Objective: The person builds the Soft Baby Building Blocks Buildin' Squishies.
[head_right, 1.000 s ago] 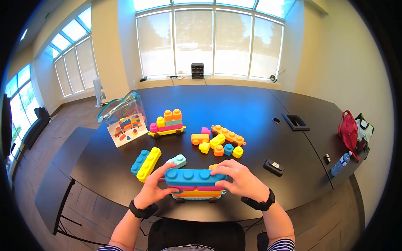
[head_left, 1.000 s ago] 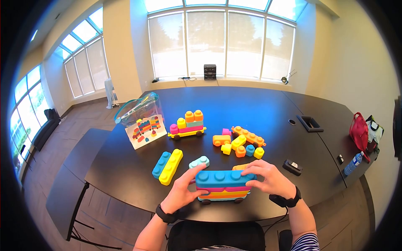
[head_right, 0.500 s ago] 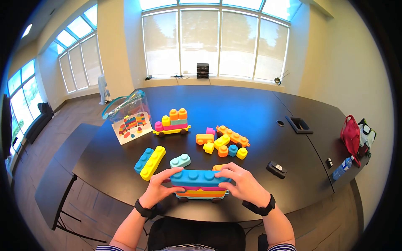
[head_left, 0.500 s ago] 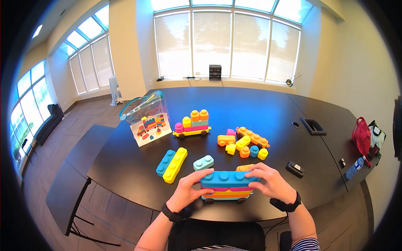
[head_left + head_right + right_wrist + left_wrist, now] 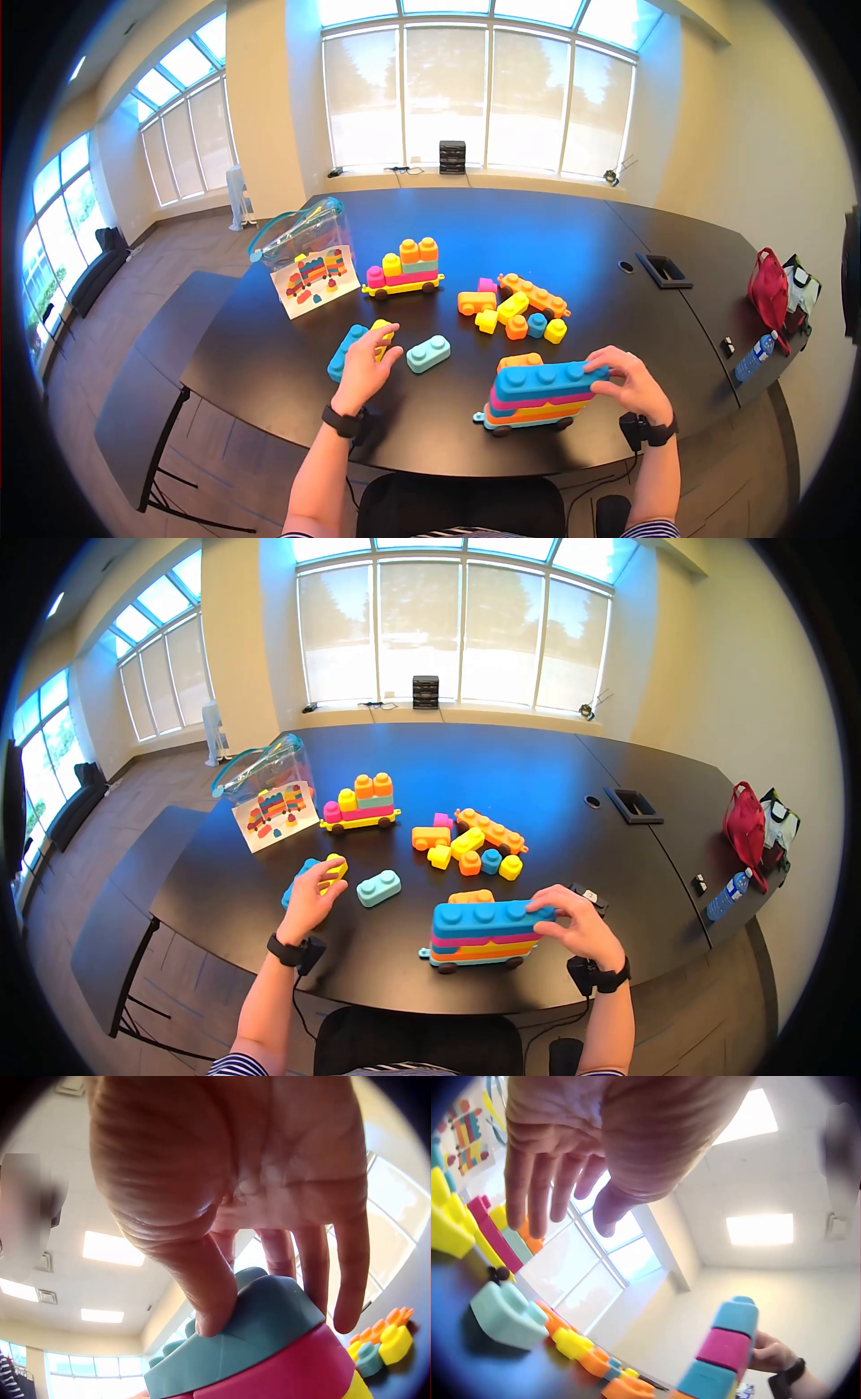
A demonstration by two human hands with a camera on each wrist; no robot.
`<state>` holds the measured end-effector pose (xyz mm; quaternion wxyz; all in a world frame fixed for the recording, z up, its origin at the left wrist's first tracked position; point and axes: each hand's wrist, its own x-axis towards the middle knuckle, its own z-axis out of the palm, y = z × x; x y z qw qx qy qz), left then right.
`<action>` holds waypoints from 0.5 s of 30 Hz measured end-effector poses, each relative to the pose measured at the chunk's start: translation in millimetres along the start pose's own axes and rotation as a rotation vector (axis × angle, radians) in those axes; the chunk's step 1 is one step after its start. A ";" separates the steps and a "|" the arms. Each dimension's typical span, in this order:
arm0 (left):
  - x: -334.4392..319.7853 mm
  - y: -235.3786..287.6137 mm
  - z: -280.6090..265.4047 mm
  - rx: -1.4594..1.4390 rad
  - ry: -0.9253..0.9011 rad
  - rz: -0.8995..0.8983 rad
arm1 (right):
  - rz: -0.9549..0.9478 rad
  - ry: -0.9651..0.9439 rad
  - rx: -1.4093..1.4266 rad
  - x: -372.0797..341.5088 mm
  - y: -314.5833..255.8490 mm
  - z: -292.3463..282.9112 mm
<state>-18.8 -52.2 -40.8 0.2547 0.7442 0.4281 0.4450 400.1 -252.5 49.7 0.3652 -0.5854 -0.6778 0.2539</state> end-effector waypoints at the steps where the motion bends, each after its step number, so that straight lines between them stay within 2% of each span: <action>1: 8.0 2.3 0.6 0.043 -0.020 0.018 | 0.008 0.013 0.024 -2.2 4.5 -2.6; 3: 24.6 8.3 6.9 0.130 -0.060 0.056 | 0.024 0.040 0.072 -6.2 13.3 -3.8; 6: 55.2 23.1 32.9 0.097 -0.192 0.129 | -0.026 0.091 0.197 -8.5 22.2 1.3; 9: 80.8 34.7 80.5 0.146 -0.310 0.285 | -0.074 0.188 0.167 -9.3 41.4 11.5; 12: 97.9 50.4 137.1 0.220 -0.405 0.358 | -0.096 0.245 0.134 -9.7 41.7 18.7; 15: 118.9 52.2 189.1 0.330 -0.491 0.274 | -0.114 0.250 0.133 -9.9 37.3 21.6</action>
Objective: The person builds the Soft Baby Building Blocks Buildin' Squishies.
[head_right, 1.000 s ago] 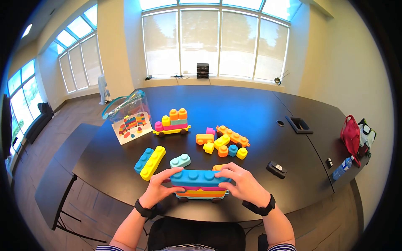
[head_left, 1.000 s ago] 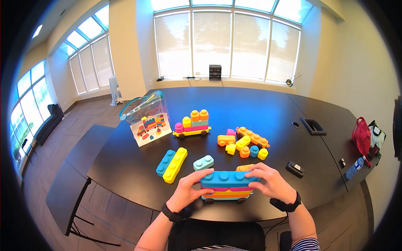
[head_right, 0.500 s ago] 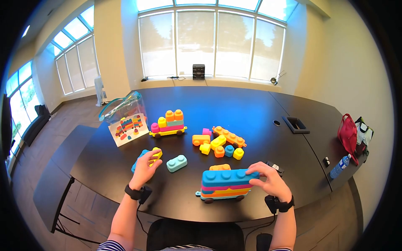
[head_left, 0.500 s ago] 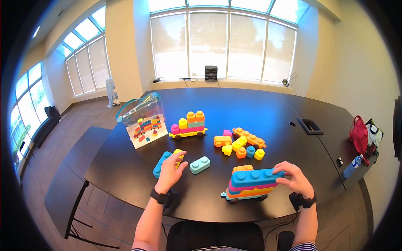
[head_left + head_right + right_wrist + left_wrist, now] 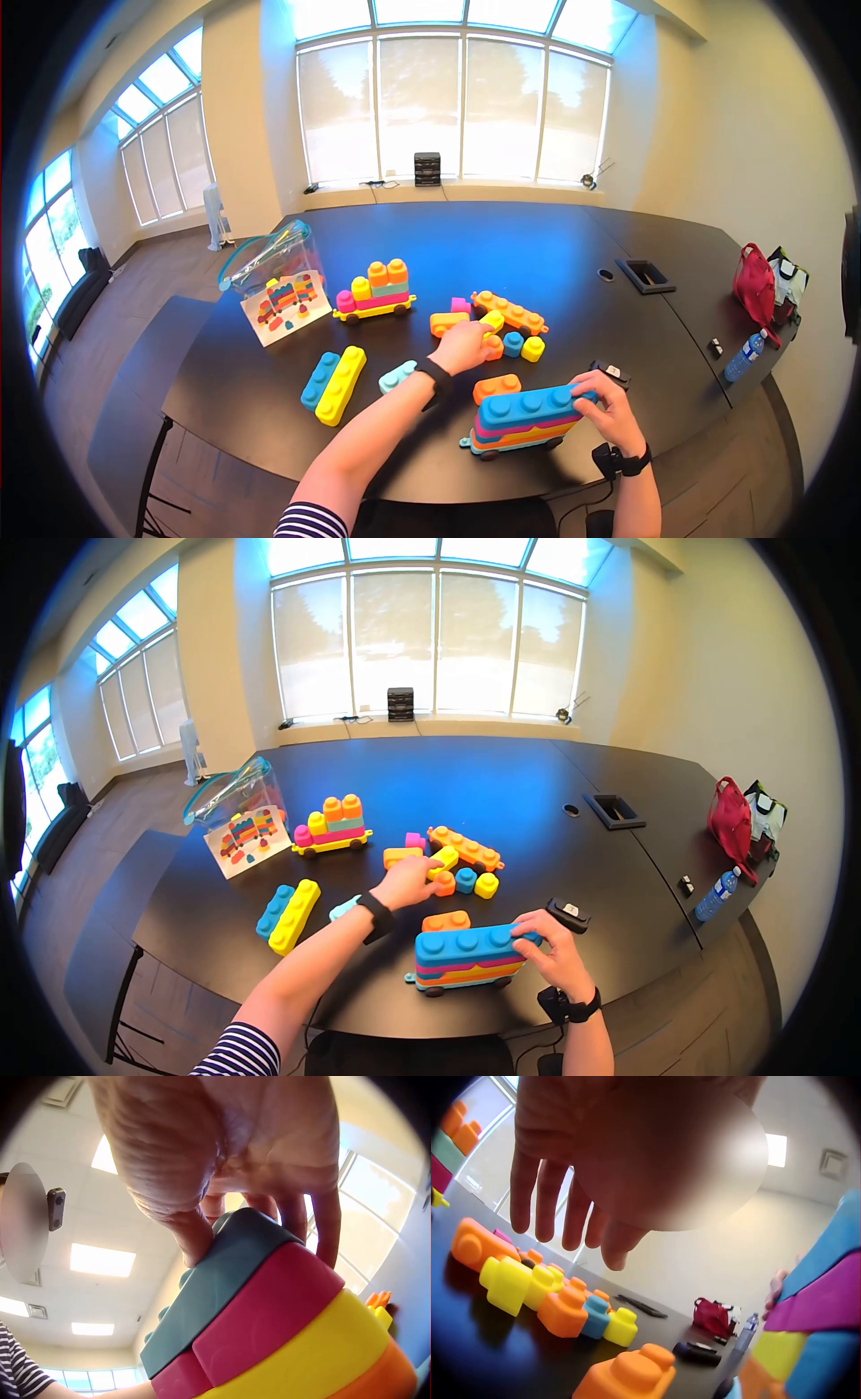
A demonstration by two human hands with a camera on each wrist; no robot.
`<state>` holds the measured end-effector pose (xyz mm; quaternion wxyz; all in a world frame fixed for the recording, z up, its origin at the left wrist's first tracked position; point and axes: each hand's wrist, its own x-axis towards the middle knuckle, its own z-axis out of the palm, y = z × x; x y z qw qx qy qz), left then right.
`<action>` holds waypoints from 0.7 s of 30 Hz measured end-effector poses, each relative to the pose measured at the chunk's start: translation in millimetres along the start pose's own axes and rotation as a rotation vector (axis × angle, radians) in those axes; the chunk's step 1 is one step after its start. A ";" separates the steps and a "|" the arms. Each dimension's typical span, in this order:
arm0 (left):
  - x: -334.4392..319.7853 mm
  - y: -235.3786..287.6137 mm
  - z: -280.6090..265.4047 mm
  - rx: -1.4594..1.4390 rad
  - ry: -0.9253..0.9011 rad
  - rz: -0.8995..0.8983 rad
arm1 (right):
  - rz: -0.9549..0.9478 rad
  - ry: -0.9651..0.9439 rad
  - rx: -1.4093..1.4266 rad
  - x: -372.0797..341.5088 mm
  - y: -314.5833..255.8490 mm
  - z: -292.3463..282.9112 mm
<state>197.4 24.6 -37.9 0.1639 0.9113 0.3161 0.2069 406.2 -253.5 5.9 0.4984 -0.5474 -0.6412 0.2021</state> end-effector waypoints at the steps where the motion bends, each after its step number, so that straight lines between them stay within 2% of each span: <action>1: 9.7 -0.3 9.7 0.046 0.003 0.033 | -0.014 -0.002 -0.001 0.3 -0.2 0.4; 2: 17.5 -3.1 22.7 0.094 0.005 0.066 | -0.048 0.003 0.000 0.0 4.8 1.9; 3: 23.5 -5.7 36.2 0.115 0.082 0.104 | -0.054 0.003 -0.011 -0.6 5.5 2.4; 6: 29.9 -5.1 50.5 0.233 0.072 0.119 | -0.084 0.015 -0.027 0.7 3.5 5.3; 10: 28.1 -9.8 57.3 0.195 0.057 0.124 | -0.127 0.032 -0.038 0.5 6.6 7.7; 12: 22.0 -14.0 47.4 0.062 0.051 0.164 | -0.154 0.038 -0.054 0.6 7.0 9.4; 14: 12.4 -6.3 21.5 -0.122 0.076 0.156 | -0.171 0.043 -0.060 1.4 6.3 10.1; 15: 2.6 -1.6 6.8 -0.269 0.145 0.113 | -0.171 0.046 -0.057 0.9 5.6 11.1; 16: -7.8 0.5 -14.5 -0.380 0.188 0.186 | -0.171 0.049 -0.053 0.1 4.7 12.0; 18: -37.6 25.5 -67.3 -0.725 0.074 0.082 | -0.168 0.051 -0.058 -0.1 2.1 13.2; 20: -77.6 47.1 -105.2 -0.845 0.030 0.072 | -0.164 0.049 -0.061 -0.1 -0.9 15.1; 21: -95.2 59.1 -116.4 -0.789 0.035 0.146 | -0.167 0.051 -0.063 0.0 -0.7 17.0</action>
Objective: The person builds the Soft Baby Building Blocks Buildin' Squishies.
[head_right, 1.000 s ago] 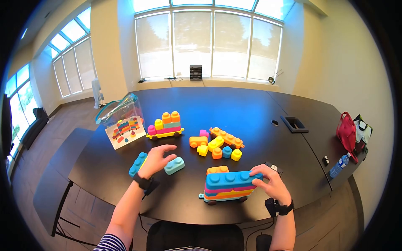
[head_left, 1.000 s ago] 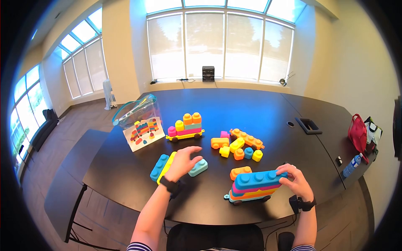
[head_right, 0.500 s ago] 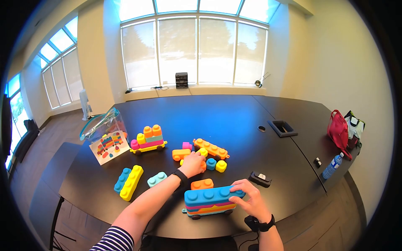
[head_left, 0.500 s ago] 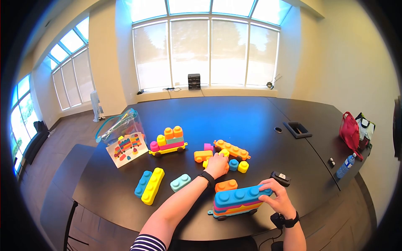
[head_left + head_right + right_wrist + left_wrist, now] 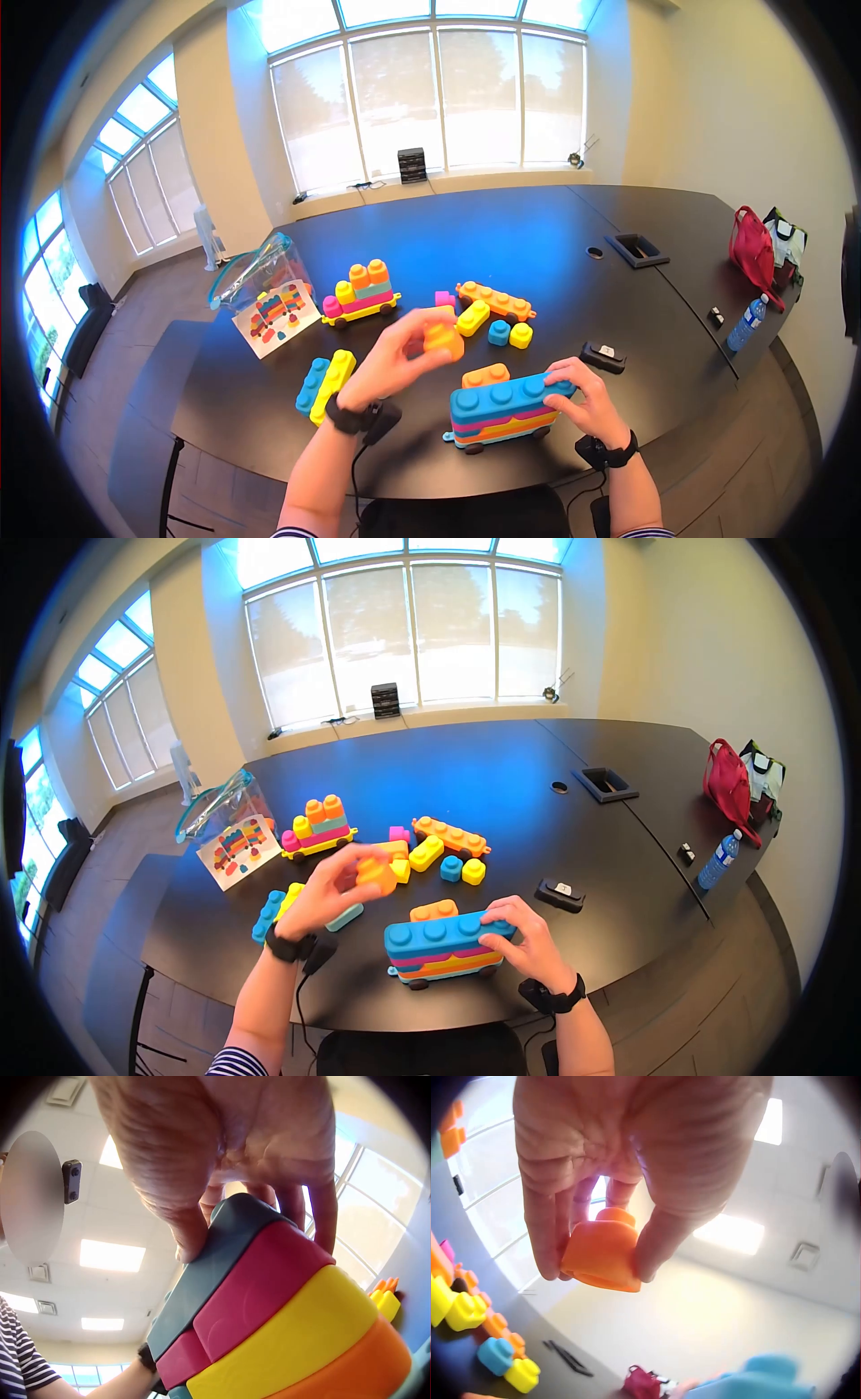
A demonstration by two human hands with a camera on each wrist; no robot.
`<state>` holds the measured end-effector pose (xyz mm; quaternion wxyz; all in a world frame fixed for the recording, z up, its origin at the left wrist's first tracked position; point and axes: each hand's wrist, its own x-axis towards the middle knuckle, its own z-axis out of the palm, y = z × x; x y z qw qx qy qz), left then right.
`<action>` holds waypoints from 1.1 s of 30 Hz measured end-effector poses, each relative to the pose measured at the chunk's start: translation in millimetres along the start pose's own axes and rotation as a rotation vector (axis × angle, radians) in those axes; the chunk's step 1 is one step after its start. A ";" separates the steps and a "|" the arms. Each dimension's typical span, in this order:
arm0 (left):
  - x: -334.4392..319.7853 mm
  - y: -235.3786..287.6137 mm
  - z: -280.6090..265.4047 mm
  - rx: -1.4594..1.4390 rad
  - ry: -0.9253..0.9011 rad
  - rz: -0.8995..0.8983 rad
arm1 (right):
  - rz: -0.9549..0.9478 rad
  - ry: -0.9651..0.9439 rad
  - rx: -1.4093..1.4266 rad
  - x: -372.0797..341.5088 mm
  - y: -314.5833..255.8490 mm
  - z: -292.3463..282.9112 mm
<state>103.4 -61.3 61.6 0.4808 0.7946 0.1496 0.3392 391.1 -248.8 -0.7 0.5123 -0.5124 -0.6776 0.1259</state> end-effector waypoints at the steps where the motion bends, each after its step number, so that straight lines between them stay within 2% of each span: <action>1: -14.9 14.9 2.3 0.054 -0.026 0.068 | -0.008 0.005 0.003 -0.1 0.3 2.2; 5: -48.6 38.2 24.4 0.329 -0.061 0.184 | -0.024 0.012 0.000 0.8 -4.0 12.4; 13: -64.4 25.5 40.0 0.382 0.020 0.190 | -0.012 0.018 -0.011 1.9 -10.6 22.7; 18: -63.6 25.4 38.0 0.403 -0.010 0.199 | -0.003 -0.019 -0.020 1.3 -6.9 19.4; 24: -57.1 27.3 39.2 0.380 -0.084 0.169 | 0.251 -0.103 0.046 -6.3 -2.8 12.7; 27: -33.4 32.5 21.7 0.310 -0.244 0.162 | 0.347 -0.143 0.086 -11.8 7.8 1.6; 28: -19.2 25.6 10.2 0.294 -0.302 0.038 | 0.367 -0.145 0.100 -14.1 12.1 -1.5; 31: 53.8 -3.2 -17.2 0.203 -0.226 -0.104 | 0.362 -0.219 0.157 -25.7 42.1 -4.0; 33: 109.1 -33.3 -32.6 0.656 -0.271 0.040 | 0.395 -0.263 0.156 -28.0 40.7 -5.6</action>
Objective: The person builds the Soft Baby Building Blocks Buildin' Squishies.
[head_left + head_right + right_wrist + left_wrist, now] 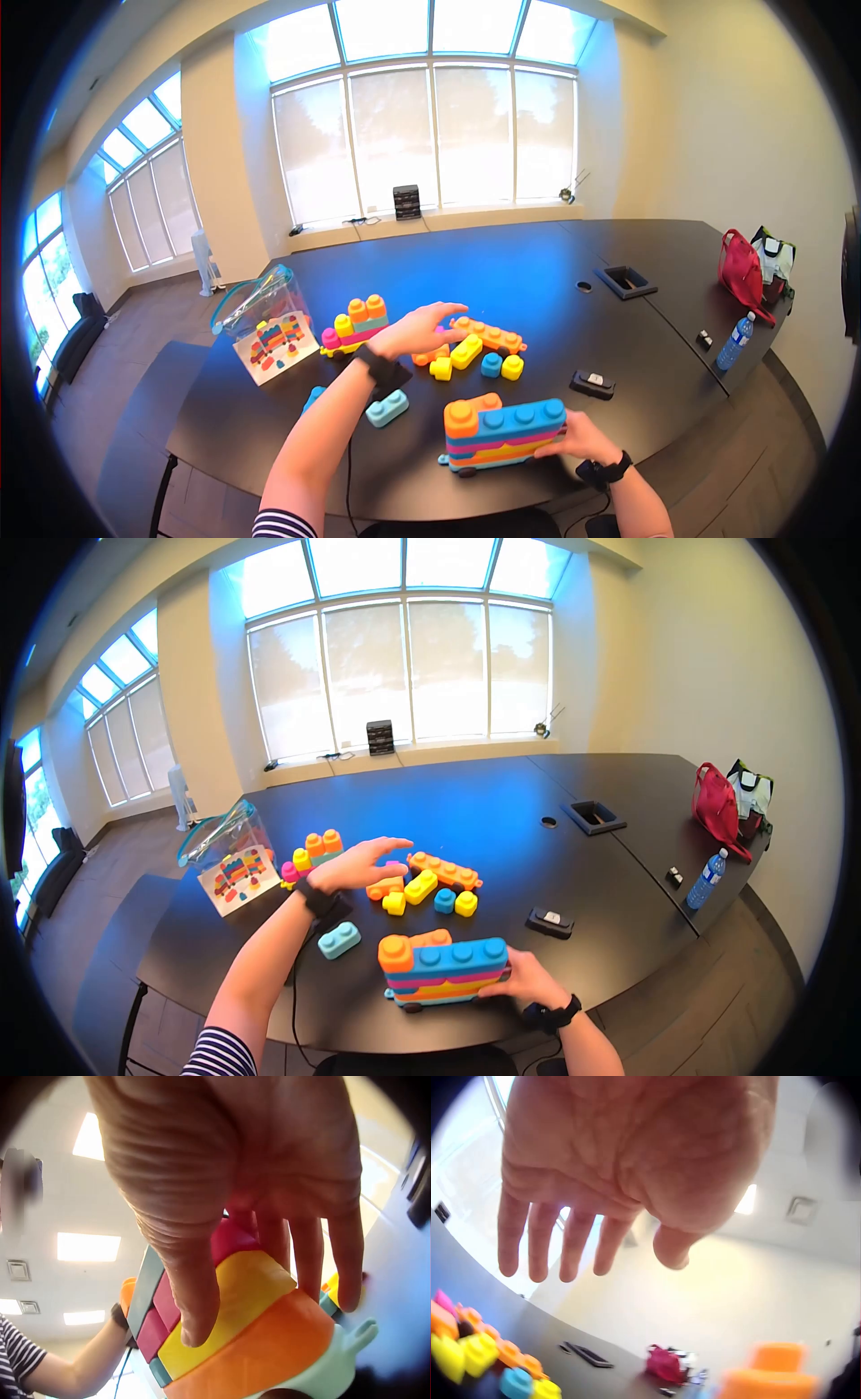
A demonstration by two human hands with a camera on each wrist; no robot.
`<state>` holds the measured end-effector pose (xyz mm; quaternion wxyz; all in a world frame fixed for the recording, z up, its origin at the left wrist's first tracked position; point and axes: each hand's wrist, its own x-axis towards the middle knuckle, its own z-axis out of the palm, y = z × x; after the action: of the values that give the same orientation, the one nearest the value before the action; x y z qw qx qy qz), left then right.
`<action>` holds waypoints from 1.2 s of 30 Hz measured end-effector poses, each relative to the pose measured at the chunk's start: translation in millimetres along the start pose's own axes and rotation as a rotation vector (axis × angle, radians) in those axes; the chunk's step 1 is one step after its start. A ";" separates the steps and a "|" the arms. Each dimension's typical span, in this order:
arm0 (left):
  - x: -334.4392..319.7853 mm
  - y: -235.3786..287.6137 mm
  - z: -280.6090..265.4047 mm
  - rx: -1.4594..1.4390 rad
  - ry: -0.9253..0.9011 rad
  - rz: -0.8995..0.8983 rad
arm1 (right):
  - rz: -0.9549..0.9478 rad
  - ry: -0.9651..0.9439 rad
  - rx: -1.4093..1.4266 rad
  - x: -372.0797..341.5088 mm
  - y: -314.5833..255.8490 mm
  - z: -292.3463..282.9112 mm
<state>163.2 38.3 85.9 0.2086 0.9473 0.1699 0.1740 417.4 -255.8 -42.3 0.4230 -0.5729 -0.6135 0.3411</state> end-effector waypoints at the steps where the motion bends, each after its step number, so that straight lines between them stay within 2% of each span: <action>1: 27.2 -20.7 4.8 0.097 -0.060 -0.034 | -0.010 -0.015 -0.005 -0.6 4.2 0.0; 4: 94.9 -61.4 39.7 0.173 -0.195 -0.165 | 0.028 -0.057 -0.051 -1.7 3.9 -2.0; 6: 129.5 -88.4 77.9 0.143 -0.253 -0.167 | 0.011 -0.049 -0.129 -2.9 7.1 -4.1; 8: 141.6 -81.0 103.3 0.181 -0.356 -0.288 | 0.039 -0.059 -0.157 -4.1 9.2 -7.2; 12: 154.5 -106.8 148.6 0.240 -0.412 -0.310 | 0.063 -0.033 -0.249 -9.9 15.8 -17.0; 13: 152.8 -108.4 148.5 0.231 -0.430 -0.321 | 0.118 -0.004 -0.195 -13.9 20.7 -18.3; 17: 127.3 -99.6 135.4 0.223 -0.479 -0.340 | 0.073 0.077 -0.242 -27.1 26.4 -26.4; 20: 106.8 -96.9 127.2 0.184 -0.527 -0.325 | 0.105 0.163 -0.235 -35.0 4.1 -29.9; 28: 44.7 -77.9 112.2 0.146 -0.552 -0.308 | 0.112 0.377 -0.311 -62.8 13.5 -42.6; 33: 29.6 -58.6 92.6 0.075 -0.808 -0.378 | 0.100 0.528 -0.341 -72.8 12.1 -39.6; 36: 25.5 -63.8 96.5 0.048 -0.790 -0.396 | 0.093 0.602 -0.365 -70.5 19.9 -37.1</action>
<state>208.4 70.5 -18.7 0.2649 0.8948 0.2593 -0.2487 458.3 -326.0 -54.2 0.4597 -0.7412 -0.4854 0.0608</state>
